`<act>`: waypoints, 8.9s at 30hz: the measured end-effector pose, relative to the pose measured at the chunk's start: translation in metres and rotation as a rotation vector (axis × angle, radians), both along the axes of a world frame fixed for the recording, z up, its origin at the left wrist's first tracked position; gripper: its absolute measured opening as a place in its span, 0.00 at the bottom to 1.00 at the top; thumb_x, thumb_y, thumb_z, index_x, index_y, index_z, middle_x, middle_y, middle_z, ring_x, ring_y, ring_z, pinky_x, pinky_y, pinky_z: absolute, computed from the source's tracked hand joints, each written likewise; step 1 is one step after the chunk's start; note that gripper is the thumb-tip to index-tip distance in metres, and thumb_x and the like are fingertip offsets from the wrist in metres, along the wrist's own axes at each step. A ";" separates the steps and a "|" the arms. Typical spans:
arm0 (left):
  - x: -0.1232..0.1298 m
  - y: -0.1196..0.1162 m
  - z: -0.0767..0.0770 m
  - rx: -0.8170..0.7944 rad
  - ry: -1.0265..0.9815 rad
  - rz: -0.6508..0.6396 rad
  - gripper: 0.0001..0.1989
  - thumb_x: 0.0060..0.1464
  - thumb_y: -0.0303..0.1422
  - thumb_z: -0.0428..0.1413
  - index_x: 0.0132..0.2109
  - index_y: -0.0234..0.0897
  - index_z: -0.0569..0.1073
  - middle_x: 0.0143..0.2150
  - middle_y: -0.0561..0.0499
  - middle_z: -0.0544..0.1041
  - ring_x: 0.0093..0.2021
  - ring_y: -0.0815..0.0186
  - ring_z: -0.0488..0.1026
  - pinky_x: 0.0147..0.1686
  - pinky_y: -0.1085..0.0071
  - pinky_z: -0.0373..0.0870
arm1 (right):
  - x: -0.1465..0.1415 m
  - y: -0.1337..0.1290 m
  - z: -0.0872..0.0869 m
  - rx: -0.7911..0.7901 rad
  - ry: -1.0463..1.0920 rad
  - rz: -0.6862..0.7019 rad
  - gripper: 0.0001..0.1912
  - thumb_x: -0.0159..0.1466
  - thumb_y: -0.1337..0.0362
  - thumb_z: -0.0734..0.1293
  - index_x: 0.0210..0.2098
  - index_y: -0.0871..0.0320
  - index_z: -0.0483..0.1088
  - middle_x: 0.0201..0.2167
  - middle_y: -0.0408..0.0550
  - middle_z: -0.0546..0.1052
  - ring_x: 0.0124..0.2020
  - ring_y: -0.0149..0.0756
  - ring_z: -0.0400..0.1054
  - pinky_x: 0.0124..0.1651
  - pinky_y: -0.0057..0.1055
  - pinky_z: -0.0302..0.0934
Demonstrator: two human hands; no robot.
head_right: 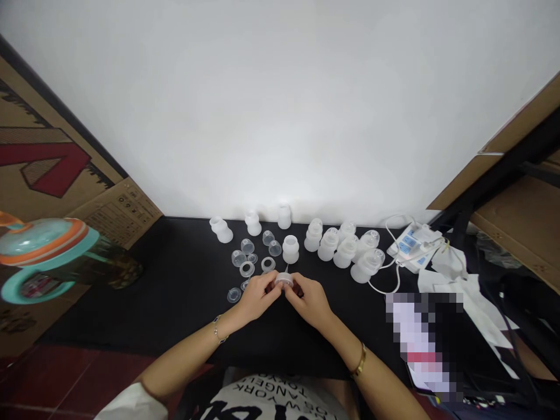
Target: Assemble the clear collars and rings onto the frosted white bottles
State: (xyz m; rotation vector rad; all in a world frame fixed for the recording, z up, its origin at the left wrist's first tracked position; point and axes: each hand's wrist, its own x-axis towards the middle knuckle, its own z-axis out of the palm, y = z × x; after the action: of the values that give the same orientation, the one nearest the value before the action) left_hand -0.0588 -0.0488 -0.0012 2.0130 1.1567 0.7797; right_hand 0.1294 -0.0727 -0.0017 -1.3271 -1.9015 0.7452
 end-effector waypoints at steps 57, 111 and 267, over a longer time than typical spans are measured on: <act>0.001 -0.007 0.002 0.082 0.241 0.039 0.11 0.68 0.35 0.43 0.36 0.40 0.63 0.26 0.54 0.72 0.27 0.64 0.73 0.29 0.70 0.51 | -0.002 -0.003 0.004 0.038 -0.020 0.009 0.15 0.72 0.54 0.61 0.32 0.54 0.67 0.24 0.42 0.73 0.24 0.32 0.66 0.28 0.27 0.56; -0.001 -0.004 0.007 -0.103 -0.020 0.001 0.16 0.66 0.38 0.47 0.29 0.39 0.63 0.20 0.57 0.66 0.21 0.69 0.64 0.26 0.71 0.53 | -0.004 -0.007 0.002 0.045 -0.028 -0.040 0.16 0.72 0.53 0.61 0.32 0.55 0.69 0.23 0.41 0.73 0.25 0.33 0.68 0.29 0.27 0.56; 0.001 -0.002 0.004 -0.082 -0.029 0.051 0.16 0.59 0.36 0.52 0.26 0.38 0.56 0.21 0.59 0.61 0.23 0.72 0.58 0.27 0.73 0.52 | -0.009 -0.004 -0.003 -0.016 -0.049 -0.098 0.19 0.68 0.53 0.61 0.24 0.54 0.57 0.17 0.37 0.62 0.19 0.29 0.58 0.25 0.28 0.45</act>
State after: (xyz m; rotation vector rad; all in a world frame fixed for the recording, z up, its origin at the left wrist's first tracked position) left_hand -0.0581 -0.0504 0.0025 1.9060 1.2079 0.7716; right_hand 0.1208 -0.0763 -0.0051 -1.4501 -1.8571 0.6858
